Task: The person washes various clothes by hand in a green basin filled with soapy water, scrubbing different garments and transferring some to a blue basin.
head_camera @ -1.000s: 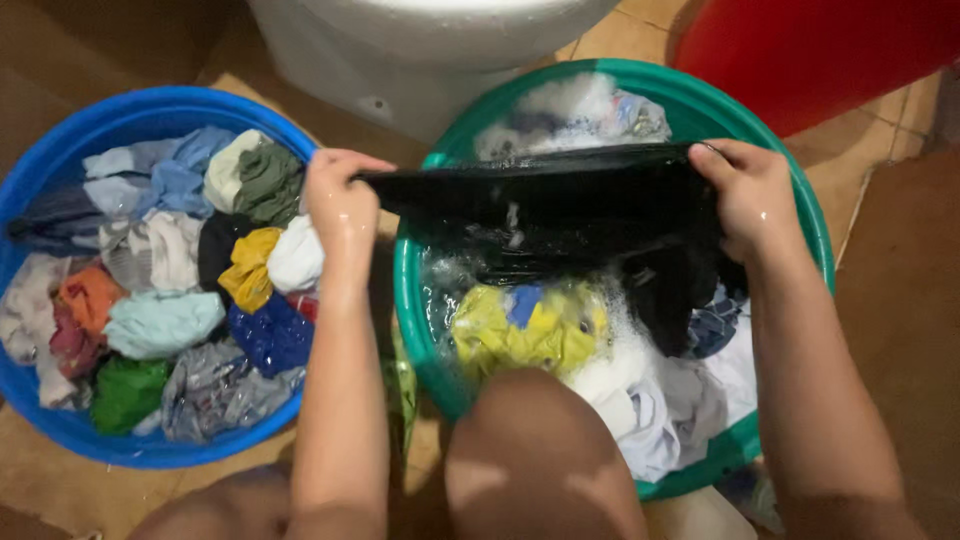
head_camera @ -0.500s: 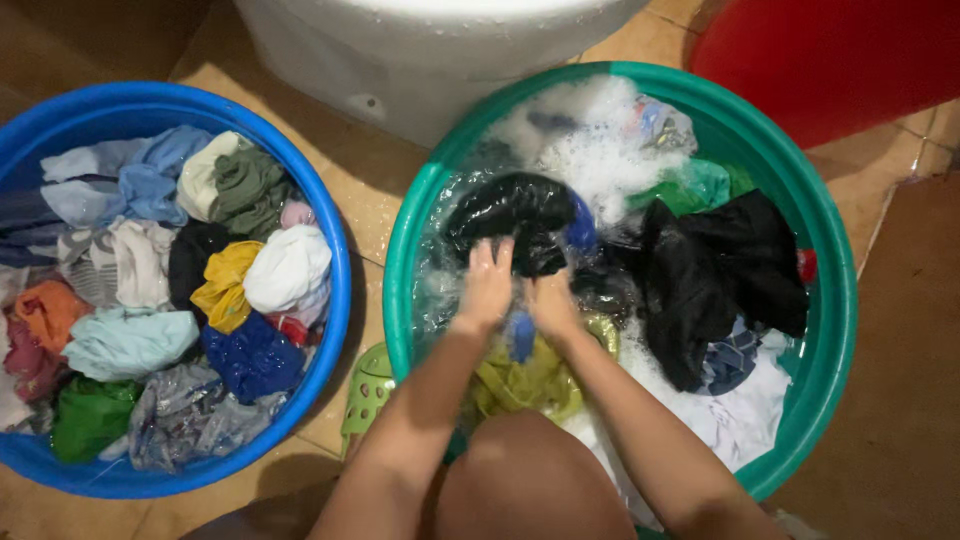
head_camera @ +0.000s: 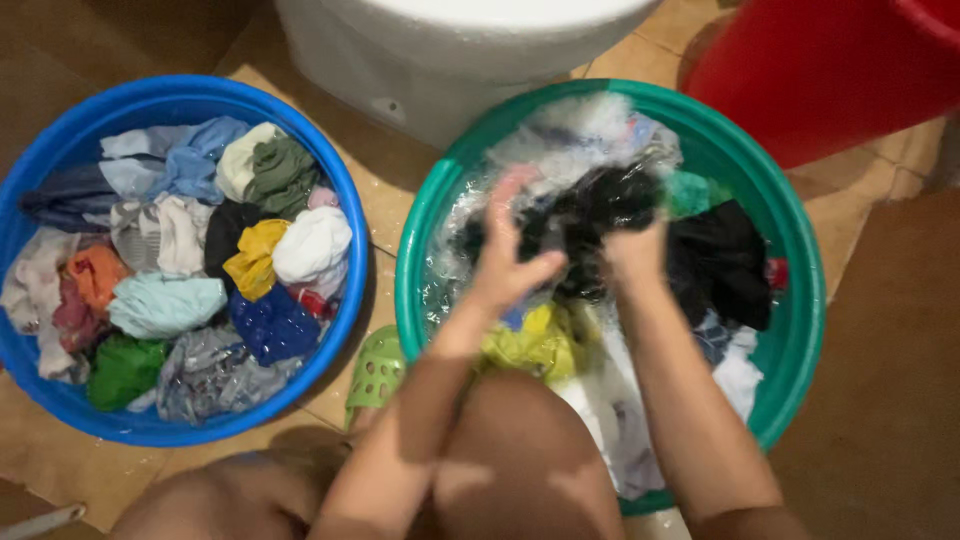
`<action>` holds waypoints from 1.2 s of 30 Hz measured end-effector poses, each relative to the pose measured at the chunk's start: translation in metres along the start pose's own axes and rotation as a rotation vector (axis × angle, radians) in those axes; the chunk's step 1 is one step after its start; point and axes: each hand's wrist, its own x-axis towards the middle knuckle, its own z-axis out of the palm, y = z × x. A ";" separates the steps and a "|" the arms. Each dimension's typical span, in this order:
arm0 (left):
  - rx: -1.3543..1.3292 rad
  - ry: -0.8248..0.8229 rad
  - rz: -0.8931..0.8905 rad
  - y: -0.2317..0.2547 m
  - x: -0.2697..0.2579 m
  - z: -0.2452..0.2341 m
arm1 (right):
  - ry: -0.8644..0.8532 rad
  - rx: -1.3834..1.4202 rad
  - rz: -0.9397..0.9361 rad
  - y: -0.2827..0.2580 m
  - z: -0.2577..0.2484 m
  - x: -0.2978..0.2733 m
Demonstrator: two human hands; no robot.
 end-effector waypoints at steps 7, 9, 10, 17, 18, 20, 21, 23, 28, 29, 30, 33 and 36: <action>0.173 0.015 -0.051 -0.040 0.044 0.032 | -0.433 1.098 0.014 -0.131 -0.065 -0.048; 0.115 0.033 -0.091 -0.039 0.052 0.036 | -0.331 1.072 0.260 -0.103 -0.077 -0.062; 0.029 0.146 -0.129 -0.035 0.057 0.035 | -0.202 0.962 0.439 -0.080 -0.075 -0.066; -0.502 0.075 -0.234 -0.039 0.022 0.056 | -0.040 1.234 0.644 0.004 -0.003 -0.059; -0.498 0.072 -0.231 -0.052 0.019 0.048 | -0.042 1.240 0.641 -0.005 -0.001 -0.058; -0.920 0.170 -0.604 -0.076 0.016 0.013 | -0.227 1.179 0.664 -0.024 0.000 -0.055; -0.914 0.169 -0.599 -0.085 0.016 -0.005 | -0.233 1.186 0.661 -0.031 0.005 -0.051; -0.335 -0.126 -0.502 -0.089 0.008 -0.033 | -0.172 1.135 0.750 -0.036 0.009 -0.048; -0.883 -0.399 -0.533 -0.040 -0.009 -0.059 | -0.211 1.274 0.678 -0.025 0.023 -0.045; -1.042 -0.401 -0.587 -0.030 -0.009 -0.060 | -0.214 1.288 0.741 -0.027 0.025 -0.048; -1.040 -0.401 -0.589 -0.025 -0.002 -0.055 | -0.214 1.290 0.742 -0.029 0.029 -0.055; -0.816 -0.048 -0.464 -0.024 0.024 -0.024 | -0.421 1.301 0.854 -0.044 0.031 -0.070; -0.347 0.161 -0.378 -0.022 0.032 -0.008 | -0.414 1.046 0.943 -0.053 0.035 -0.051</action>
